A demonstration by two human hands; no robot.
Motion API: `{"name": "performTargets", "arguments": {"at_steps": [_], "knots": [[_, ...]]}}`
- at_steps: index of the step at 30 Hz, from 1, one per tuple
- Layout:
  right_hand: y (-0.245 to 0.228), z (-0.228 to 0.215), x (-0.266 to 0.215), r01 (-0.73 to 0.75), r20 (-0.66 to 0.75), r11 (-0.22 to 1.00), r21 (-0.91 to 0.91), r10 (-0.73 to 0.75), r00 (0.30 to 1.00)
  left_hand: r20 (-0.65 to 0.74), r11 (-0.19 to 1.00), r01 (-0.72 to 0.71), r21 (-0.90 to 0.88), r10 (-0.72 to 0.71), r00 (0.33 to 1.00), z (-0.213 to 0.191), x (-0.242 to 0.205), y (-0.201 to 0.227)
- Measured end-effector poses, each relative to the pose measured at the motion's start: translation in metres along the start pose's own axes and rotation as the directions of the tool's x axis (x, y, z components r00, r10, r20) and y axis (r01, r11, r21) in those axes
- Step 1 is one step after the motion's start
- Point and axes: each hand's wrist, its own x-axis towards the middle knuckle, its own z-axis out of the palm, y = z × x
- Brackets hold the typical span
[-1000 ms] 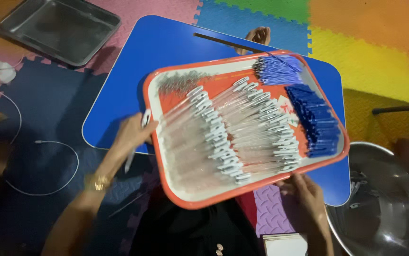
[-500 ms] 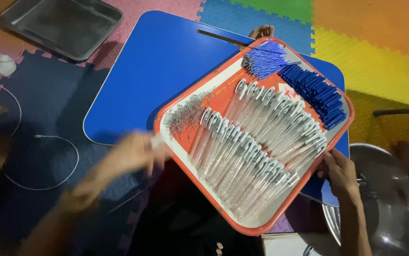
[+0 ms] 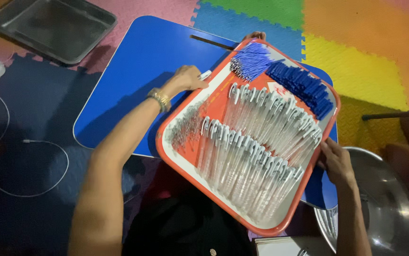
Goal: The person assembles pens by inserting ink tubes and springs into white plastic barrels and snapping on blue end caps.
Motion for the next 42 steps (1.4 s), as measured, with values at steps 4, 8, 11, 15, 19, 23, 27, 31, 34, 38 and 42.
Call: {"name": "performTargets", "arguments": {"at_steps": [4, 8, 11, 15, 19, 23, 27, 31, 34, 38, 42], "knots": [[-0.010, -0.004, 0.037, 0.029, -0.033, 0.992, -0.121, -0.033, 0.999, 0.065, 0.984, -0.010, -0.179, 0.022, 0.998, -0.019, -0.064, 0.003], [-0.026, 0.009, 0.066, 0.032, -0.114, 0.961, -0.275, -0.065, 0.991, 0.058, 0.982, 0.043, -0.186, -0.033, 0.998, -0.006, -0.078, -0.014], [-0.036, 0.016, 0.058, 0.048, -0.158, 0.963, -0.265, -0.092, 0.983, -0.008, 0.987, 0.031, -0.160, -0.032, 0.999, 0.011, -0.083, -0.032], [-0.086, 0.030, -0.093, -0.073, -0.289, 0.667, -0.742, -0.220, 0.932, -0.071, 0.979, 0.024, -0.204, -0.039, 0.997, 0.015, -0.109, -0.032], [-0.050, 0.049, -0.186, -0.496, -0.416, 0.619, -0.609, 0.284, 0.864, -0.067, 0.959, 0.050, -0.278, -0.071, 0.995, 0.015, -0.118, -0.033], [-0.001, 0.051, -0.207, -0.286, -0.122, 0.867, -0.408, 0.259, 0.958, -0.156, 0.970, -0.036, -0.239, -0.002, 0.988, 0.026, -0.127, -0.045], [-0.048, 0.064, -0.199, -0.378, -0.205, 0.783, -0.494, 0.317, 0.926, -0.173, 0.974, 0.005, -0.227, -0.045, 0.984, 0.028, -0.152, -0.054], [-0.016, 0.031, -0.161, -0.182, -0.151, 0.624, -0.760, 0.102, 0.983, -0.103, 0.956, 0.108, -0.274, -0.141, 0.985, 0.037, -0.191, -0.054], [-0.047, 0.038, -0.135, -0.270, -0.232, 0.654, -0.707, 0.147, 0.962, 0.000, 0.890, 0.218, -0.401, -0.238, 0.971, 0.028, -0.236, -0.034], [-0.036, 0.013, -0.084, -0.223, -0.225, 0.545, -0.808, 0.065, 0.972, 0.089, 0.807, 0.233, -0.542, -0.221, 0.971, 0.036, -0.280, -0.016], [-0.055, 0.016, -0.055, -0.081, -0.217, 0.688, -0.721, -0.113, 0.970, 0.188, 0.691, 0.295, -0.660, -0.228, 0.955, 0.052, -0.314, 0.014]]}}
